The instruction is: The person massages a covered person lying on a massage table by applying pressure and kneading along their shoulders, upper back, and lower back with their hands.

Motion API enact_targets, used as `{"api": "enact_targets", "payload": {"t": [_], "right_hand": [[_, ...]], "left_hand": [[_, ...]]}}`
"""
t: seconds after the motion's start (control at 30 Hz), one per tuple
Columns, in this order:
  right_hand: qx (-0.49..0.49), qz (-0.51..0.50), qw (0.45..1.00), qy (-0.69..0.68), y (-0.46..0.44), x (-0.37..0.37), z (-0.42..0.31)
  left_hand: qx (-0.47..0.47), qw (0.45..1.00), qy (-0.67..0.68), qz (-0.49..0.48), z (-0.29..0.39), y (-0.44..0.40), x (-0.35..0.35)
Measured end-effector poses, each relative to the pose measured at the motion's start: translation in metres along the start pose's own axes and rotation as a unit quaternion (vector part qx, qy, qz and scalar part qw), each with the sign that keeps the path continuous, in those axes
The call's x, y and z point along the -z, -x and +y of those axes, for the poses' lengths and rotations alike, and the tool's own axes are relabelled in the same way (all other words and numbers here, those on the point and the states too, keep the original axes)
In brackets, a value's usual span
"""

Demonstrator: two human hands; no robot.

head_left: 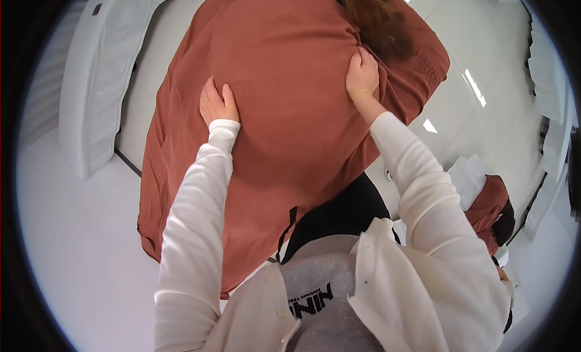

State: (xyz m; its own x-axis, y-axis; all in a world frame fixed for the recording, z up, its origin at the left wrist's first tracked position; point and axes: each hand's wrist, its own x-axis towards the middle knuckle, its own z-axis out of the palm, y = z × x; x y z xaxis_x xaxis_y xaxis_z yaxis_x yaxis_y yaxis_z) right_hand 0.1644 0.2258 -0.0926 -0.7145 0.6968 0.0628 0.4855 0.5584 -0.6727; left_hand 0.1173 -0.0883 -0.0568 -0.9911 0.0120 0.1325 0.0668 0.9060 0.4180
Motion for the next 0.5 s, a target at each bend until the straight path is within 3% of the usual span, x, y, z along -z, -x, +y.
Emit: {"api": "enact_targets", "payload": {"t": [0.03, 0.07, 0.2, 0.3, 0.33, 0.43, 0.5], "right_hand": [[-0.012, -0.063, 0.997, -0.045, -0.006, 0.003, 0.005], [-0.014, -0.064, 0.997, -0.046, -0.001, 0.005, 0.009], [0.048, 0.035, 0.995, -0.077, 0.039, 0.010, 0.008], [0.065, 0.147, 0.987, 0.010, 0.052, 0.001, -0.009], [0.065, 0.145, 0.987, 0.013, 0.046, 0.000, -0.010], [-0.018, 0.000, 1.000, 0.003, 0.013, 0.002, -0.004], [-0.018, -0.020, 0.999, -0.034, 0.000, 0.001, 0.011]], "left_hand": [[-0.001, 1.000, -0.001, -0.001, 0.001, -0.001, 0.000], [-0.007, 1.000, 0.003, 0.002, 0.002, 0.001, 0.000], [-0.036, 0.999, 0.007, 0.012, -0.008, 0.005, -0.002], [-0.037, 0.999, 0.016, 0.013, -0.006, 0.002, 0.000], [-0.035, 0.999, 0.022, 0.016, -0.007, 0.003, -0.001], [-0.012, 1.000, 0.024, 0.007, -0.007, 0.000, -0.003], [-0.008, 1.000, 0.026, 0.004, -0.004, -0.001, -0.004]]}}
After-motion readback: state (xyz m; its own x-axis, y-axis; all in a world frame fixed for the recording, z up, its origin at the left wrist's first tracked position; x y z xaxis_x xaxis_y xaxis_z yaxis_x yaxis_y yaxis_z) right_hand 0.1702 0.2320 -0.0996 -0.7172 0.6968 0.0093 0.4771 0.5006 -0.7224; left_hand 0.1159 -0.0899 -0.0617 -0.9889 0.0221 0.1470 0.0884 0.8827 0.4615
